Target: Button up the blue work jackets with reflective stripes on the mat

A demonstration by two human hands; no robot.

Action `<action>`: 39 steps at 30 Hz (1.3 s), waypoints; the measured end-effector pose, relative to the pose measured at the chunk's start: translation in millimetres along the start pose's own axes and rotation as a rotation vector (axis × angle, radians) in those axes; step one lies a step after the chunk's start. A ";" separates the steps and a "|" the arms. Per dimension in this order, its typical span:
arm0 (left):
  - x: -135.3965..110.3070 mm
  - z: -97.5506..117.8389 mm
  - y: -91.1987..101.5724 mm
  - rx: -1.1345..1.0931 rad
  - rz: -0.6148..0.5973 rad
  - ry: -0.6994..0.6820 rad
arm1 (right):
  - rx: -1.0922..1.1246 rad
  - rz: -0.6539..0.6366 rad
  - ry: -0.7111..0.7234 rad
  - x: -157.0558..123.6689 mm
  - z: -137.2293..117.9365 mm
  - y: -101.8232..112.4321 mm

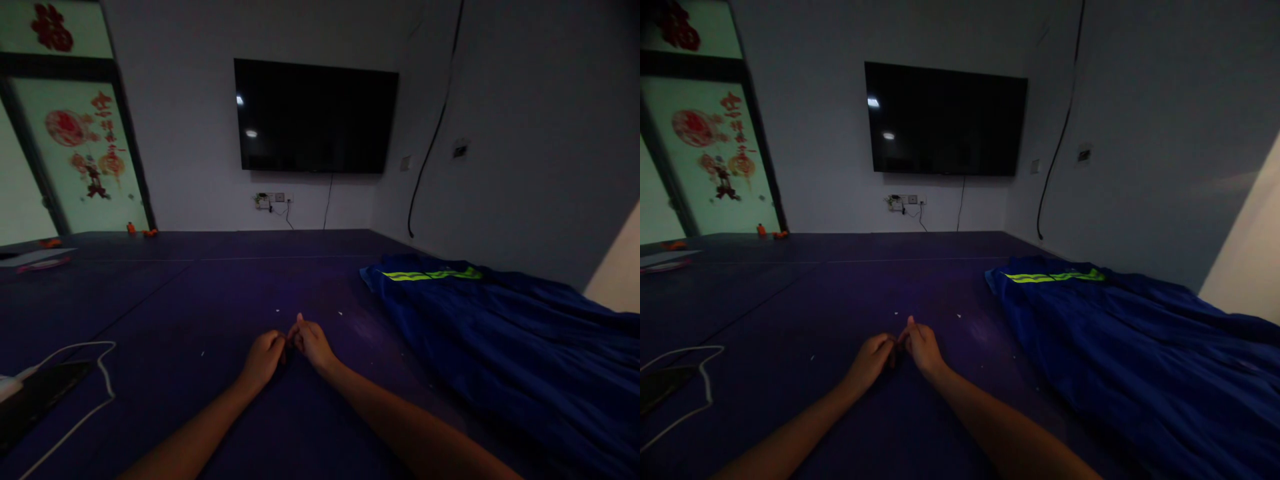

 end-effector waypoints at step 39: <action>1.6 -1.0 1.2 -0.033 0.005 0.045 | -0.003 0.017 -0.013 -2.4 -5.2 -1.0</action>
Point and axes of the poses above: each hand's wrist, its own x-axis towards the middle knuckle, its own y-axis out of the back of the hand, z = x × y, the point moved 3 cm from there along x, towards the middle knuckle, and after that the axes turned 5 degrees about -x, right-handed, at the moved point
